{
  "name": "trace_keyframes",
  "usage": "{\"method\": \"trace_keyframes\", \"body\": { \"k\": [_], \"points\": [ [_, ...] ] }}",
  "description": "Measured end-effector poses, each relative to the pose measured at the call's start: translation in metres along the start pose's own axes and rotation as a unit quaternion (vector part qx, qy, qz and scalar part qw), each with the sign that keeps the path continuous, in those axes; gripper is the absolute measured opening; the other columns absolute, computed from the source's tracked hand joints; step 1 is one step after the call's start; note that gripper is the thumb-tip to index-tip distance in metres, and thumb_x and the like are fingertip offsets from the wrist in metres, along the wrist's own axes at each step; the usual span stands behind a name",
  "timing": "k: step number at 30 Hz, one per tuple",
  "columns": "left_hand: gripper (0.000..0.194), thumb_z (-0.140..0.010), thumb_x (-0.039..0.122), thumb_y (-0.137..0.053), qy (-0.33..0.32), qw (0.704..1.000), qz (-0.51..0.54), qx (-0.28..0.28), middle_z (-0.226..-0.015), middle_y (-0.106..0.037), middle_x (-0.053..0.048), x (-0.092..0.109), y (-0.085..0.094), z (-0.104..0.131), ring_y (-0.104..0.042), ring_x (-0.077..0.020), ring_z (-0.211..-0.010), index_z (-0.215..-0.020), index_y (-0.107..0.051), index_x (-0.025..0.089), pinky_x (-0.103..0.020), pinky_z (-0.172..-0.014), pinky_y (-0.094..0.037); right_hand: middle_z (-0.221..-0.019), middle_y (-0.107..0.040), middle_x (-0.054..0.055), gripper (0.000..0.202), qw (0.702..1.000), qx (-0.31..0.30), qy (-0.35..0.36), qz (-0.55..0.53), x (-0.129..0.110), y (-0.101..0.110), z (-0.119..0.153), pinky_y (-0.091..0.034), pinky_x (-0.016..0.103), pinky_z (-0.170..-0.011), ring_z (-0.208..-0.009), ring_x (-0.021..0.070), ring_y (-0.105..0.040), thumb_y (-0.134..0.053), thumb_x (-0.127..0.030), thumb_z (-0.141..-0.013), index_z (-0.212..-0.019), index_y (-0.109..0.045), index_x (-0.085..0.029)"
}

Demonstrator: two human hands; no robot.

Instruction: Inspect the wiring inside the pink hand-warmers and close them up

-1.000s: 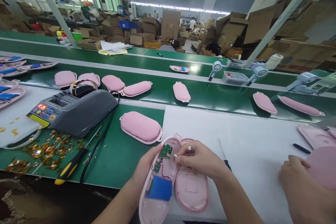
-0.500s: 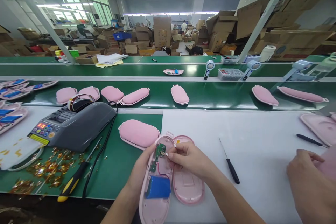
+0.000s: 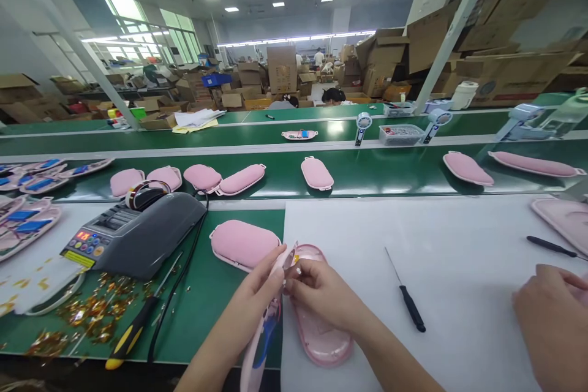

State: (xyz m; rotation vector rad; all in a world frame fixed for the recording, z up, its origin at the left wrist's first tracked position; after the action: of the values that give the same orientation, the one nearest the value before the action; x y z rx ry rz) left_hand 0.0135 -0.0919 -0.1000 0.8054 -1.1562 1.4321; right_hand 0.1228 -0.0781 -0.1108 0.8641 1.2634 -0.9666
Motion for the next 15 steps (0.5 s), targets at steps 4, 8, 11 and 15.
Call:
{"method": "trace_keyframes", "body": {
  "k": [4,8,11,15],
  "points": [
    [0.057,-0.076,0.034,-0.072,-0.001,1.0,0.017,0.003,-0.122,-0.067,-0.005,-0.012,0.008,-0.005,-0.065,-0.0176,-0.088,-0.13,-0.055,0.024,-0.022,-0.074,-0.047,-0.067,-0.049,-0.004,0.013,0.998,0.04,0.018,0.041,0.0,0.004,0.0,-0.038,0.024,-0.061,-0.063,0.0114,-0.046,-0.054,-0.024,-0.078,-0.068,-0.048,-0.019],
    [0.069,-0.071,0.028,-0.076,0.014,0.995,0.087,-0.037,-0.102,-0.072,-0.005,-0.03,0.004,-0.01,-0.06,-0.0119,-0.061,-0.134,-0.05,0.025,-0.021,-0.055,-0.043,-0.065,-0.052,-0.003,0.009,0.996,0.052,0.019,0.066,-0.002,0.006,0.002,-0.036,0.023,-0.059,-0.062,0.0115,-0.047,-0.052,-0.018,-0.073,-0.065,-0.052,-0.019],
    [0.062,-0.068,0.031,-0.076,0.011,0.991,0.112,-0.073,-0.103,-0.071,-0.006,-0.032,-0.004,-0.009,-0.063,-0.0153,-0.067,-0.127,-0.058,0.023,-0.023,-0.057,-0.046,-0.062,-0.051,-0.004,0.009,0.995,0.057,0.014,0.079,-0.005,0.007,0.005,-0.036,0.023,-0.057,-0.06,0.011,-0.046,-0.051,-0.015,-0.07,-0.062,-0.051,-0.019],
    [0.054,-0.067,0.032,-0.074,0.013,0.982,0.158,-0.107,-0.093,-0.074,-0.007,-0.029,-0.014,-0.01,-0.067,-0.0243,-0.087,-0.119,-0.064,0.018,-0.028,-0.074,-0.05,-0.059,-0.049,-0.004,0.01,0.992,0.08,0.003,0.099,-0.01,0.012,0.011,-0.033,0.023,-0.053,-0.055,0.0102,-0.042,-0.05,-0.014,-0.068,-0.059,-0.051,-0.019]
  ]
}}
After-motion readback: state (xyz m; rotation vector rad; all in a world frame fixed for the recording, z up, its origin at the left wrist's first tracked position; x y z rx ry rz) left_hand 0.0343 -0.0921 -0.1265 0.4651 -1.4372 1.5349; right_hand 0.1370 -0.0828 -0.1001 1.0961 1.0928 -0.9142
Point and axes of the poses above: each hand's wrist, its own z-axis away from the middle knuckle, its own y-axis out of the back of the hand, x = y × z, the point moved 9 cm from there along -z, towards the middle knuckle
